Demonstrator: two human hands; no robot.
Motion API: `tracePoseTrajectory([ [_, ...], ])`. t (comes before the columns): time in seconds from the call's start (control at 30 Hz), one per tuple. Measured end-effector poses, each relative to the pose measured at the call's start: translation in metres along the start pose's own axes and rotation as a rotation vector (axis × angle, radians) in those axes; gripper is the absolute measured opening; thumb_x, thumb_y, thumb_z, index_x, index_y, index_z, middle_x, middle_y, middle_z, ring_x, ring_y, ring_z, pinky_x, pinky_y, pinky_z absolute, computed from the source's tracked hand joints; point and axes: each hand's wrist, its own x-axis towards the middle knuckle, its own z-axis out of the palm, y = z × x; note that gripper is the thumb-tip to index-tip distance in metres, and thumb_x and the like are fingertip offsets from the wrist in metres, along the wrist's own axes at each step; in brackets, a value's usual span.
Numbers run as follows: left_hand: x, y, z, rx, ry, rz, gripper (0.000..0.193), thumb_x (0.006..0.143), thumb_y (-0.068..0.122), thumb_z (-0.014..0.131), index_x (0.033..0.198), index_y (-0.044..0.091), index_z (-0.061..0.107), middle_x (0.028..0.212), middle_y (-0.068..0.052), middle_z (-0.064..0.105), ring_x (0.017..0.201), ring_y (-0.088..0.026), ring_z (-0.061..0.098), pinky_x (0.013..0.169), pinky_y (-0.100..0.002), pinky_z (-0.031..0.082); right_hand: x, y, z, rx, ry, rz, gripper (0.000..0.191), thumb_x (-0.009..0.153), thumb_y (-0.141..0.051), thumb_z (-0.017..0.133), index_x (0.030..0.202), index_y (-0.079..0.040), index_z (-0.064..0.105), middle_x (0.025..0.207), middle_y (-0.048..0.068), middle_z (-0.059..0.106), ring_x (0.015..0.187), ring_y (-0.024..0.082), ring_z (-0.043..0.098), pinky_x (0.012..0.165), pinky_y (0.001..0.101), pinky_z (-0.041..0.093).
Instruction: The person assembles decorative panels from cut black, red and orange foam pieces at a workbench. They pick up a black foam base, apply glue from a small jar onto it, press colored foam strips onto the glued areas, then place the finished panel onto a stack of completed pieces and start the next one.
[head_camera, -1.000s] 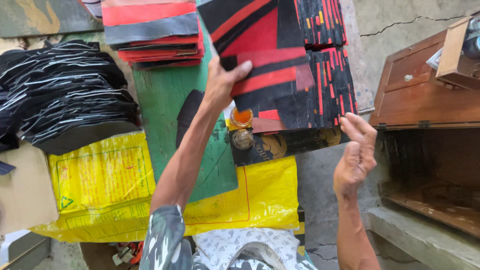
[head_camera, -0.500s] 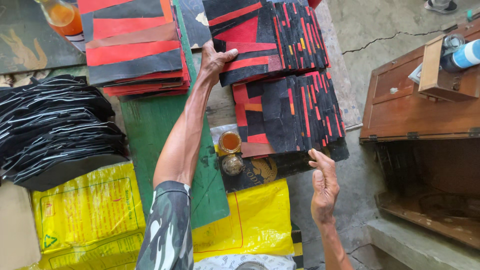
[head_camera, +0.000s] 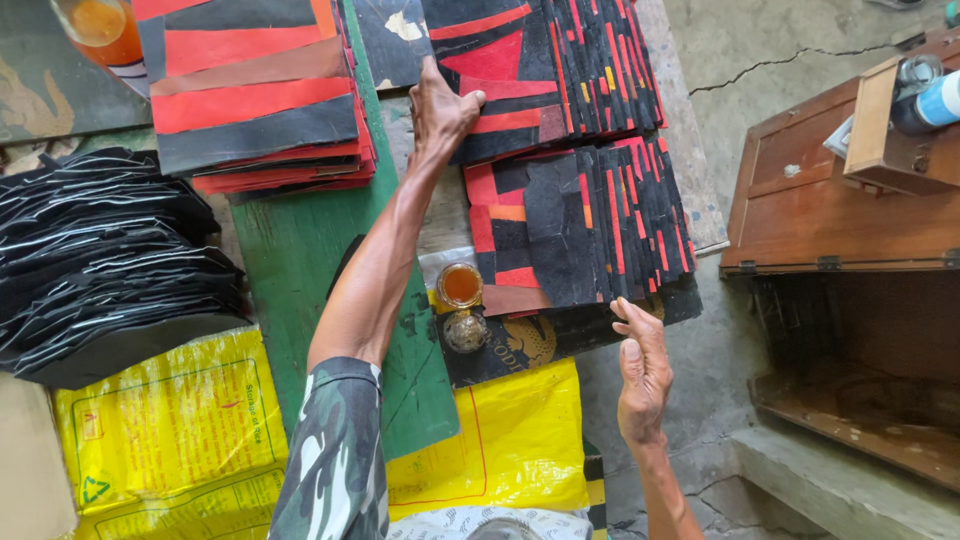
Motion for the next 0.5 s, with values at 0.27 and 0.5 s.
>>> tracePoseTrajectory([
  [0.27, -0.090, 0.023, -0.038, 0.396, 0.562, 0.739, 0.079, 0.076, 0.031, 0.083, 0.139, -0.002, 0.050, 0.111, -0.022, 0.069, 0.094, -0.032, 0.069, 0.077, -0.040, 0.055, -0.013, -0.011, 0.005, 0.011, -0.008, -0.004, 0.040, 0.113, -0.021, 0.042, 0.143, 0.001, 0.056, 0.139, 0.014, 0.058, 0.125, 0.022, 0.058, 0.110, 0.0370, 0.048],
  [0.5, -0.249, -0.049, -0.173, 0.173, 0.173, 0.317, 0.019, 0.096, 0.015, 0.076, 0.113, 0.005, 0.072, 0.101, -0.013, 0.071, 0.093, -0.029, 0.072, 0.082, -0.039, 0.057, -0.020, -0.010, 0.015, 0.044, -0.057, -0.037, 0.041, 0.114, -0.022, 0.042, 0.145, 0.001, 0.056, 0.140, 0.014, 0.058, 0.126, 0.021, 0.057, 0.110, 0.0367, 0.049],
])
